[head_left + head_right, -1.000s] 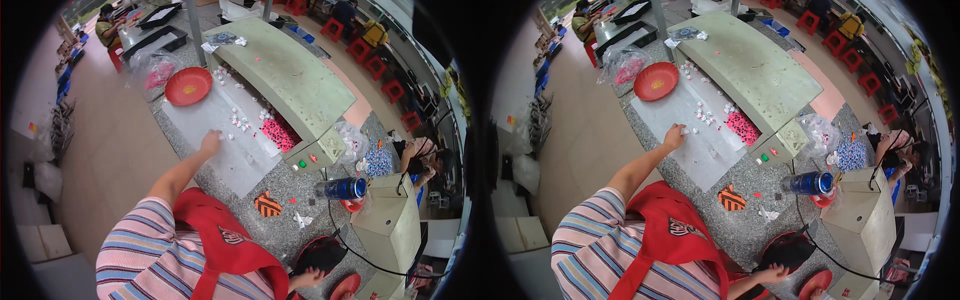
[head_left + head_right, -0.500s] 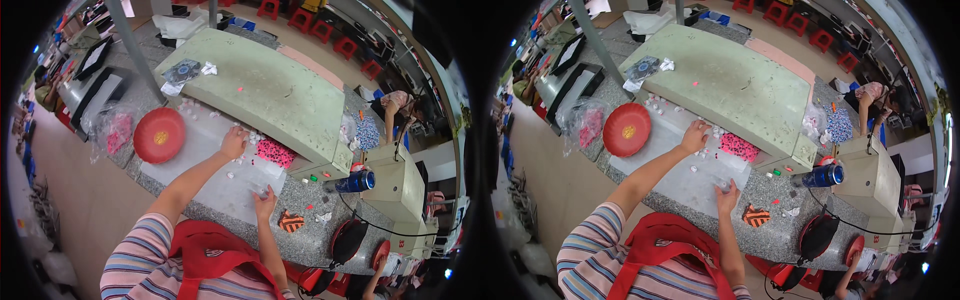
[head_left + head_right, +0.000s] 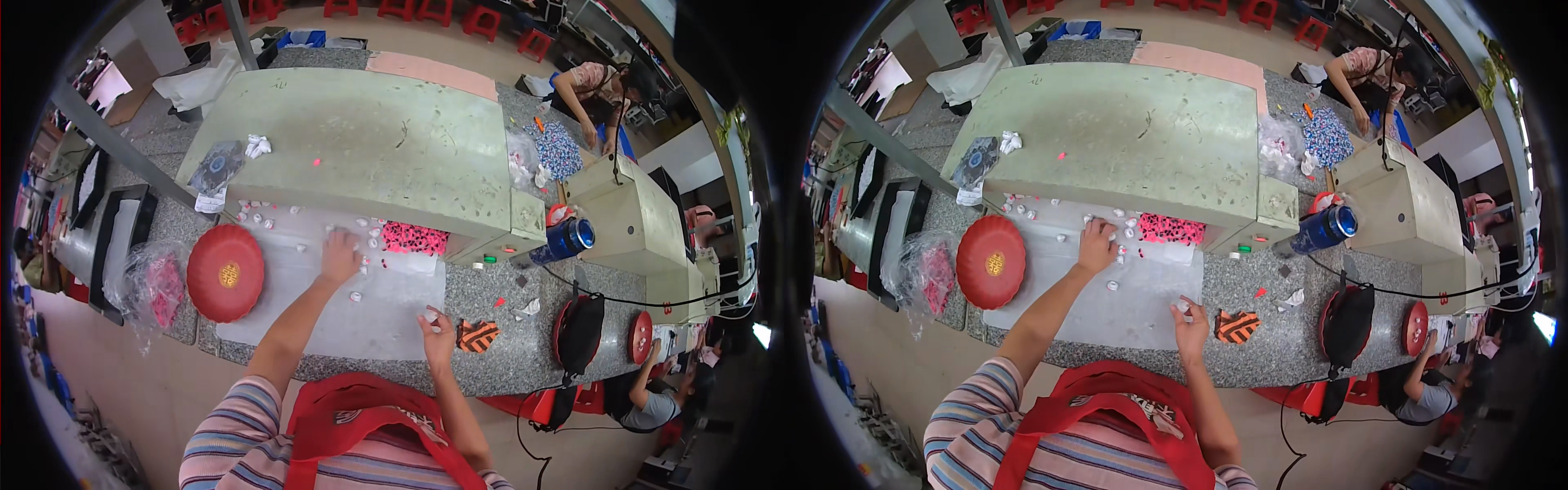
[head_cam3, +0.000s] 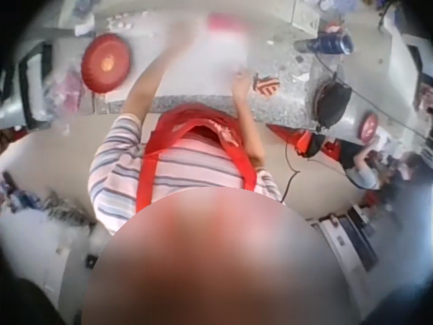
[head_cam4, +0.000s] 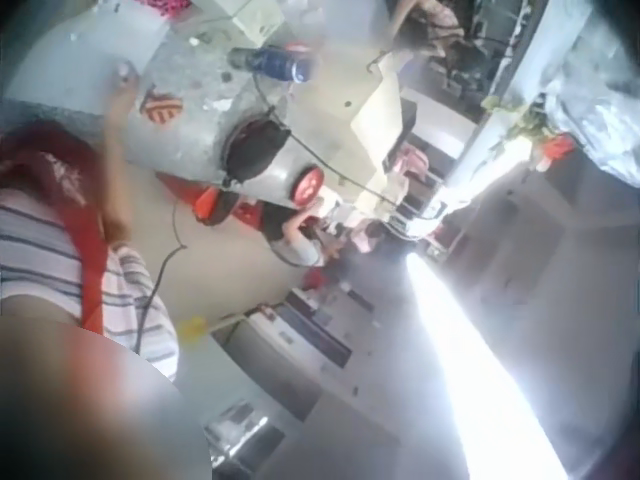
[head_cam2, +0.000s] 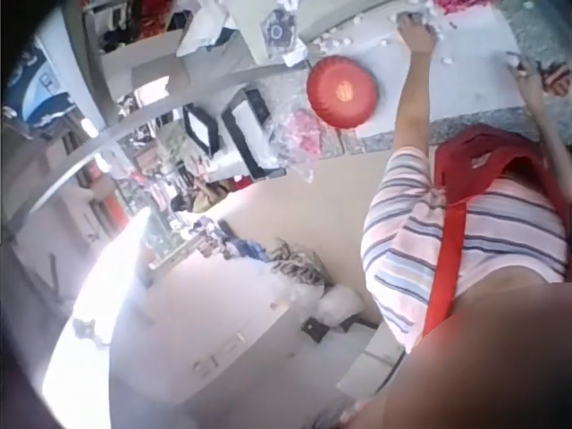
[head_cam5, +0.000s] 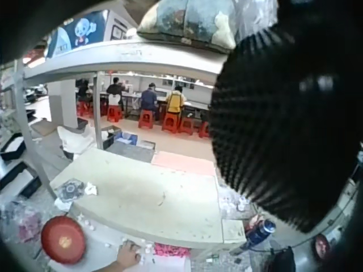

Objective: Applying glue to small parts and assembling character charms at a workbench.

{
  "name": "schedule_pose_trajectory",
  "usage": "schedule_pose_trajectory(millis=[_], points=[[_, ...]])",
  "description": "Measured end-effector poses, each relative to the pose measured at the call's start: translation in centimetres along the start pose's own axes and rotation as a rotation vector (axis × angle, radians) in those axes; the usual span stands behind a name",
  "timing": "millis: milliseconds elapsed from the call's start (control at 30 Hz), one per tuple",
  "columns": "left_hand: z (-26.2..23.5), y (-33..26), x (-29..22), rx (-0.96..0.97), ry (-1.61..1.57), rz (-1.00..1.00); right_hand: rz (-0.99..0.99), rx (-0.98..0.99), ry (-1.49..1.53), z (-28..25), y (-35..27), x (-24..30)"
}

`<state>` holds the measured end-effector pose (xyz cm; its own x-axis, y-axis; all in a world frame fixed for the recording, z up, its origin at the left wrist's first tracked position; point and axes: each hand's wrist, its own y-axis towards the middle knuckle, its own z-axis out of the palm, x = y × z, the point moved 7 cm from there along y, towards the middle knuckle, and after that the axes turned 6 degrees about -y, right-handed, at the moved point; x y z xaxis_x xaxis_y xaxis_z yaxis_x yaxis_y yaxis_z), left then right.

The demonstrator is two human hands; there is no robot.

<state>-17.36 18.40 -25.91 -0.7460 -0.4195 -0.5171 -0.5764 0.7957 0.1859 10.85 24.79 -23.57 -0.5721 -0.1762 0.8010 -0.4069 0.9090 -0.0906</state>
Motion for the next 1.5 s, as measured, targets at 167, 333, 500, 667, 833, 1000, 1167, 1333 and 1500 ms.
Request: schedule_pose_trajectory(millis=[167, 333, 500, 667, 833, 1000, 1167, 1333, 1500], points=[[-1.9, -1.9, -4.6, -0.215, 0.042, 0.072, -0.021, 0.008, 0.060, -0.8, -0.9, 0.2], [7.5, 8.2, -7.0, 0.418, -0.064, -0.048, 0.005, 0.038, 0.048, -2.5, -2.4, 0.6], [8.8, 5.1, -10.1, -0.059, 0.072, 0.059, 0.131, 0.035, 0.143, -4.8, -3.6, -0.4], [6.1, -3.2, -12.4, -0.090, -0.057, 0.117, 0.093, -0.025, 0.144, -5.7, -2.9, -0.5], [1.7, -1.6, -5.5, -0.192, -0.132, -0.099, 0.223, 0.018, 0.340, -5.2, -1.6, -0.1], [3.1, 0.4, -3.7, 0.070, 0.063, -0.014, 0.136, 0.007, 0.343, -5.3, -2.3, 2.2], [-4.0, -2.9, -6.2, -0.077, -0.869, -0.268, 0.105, 0.116, 0.395, -6.6, -4.0, 5.4], [-10.3, -10.6, -14.5, 0.326, -2.249, -0.562, 0.024, 0.290, 0.655, -6.9, -5.5, 12.1], [-14.9, -13.0, -18.0, 0.359, -2.293, -0.532, -0.149, 0.389, 0.779, -8.2, -7.1, 18.3]])
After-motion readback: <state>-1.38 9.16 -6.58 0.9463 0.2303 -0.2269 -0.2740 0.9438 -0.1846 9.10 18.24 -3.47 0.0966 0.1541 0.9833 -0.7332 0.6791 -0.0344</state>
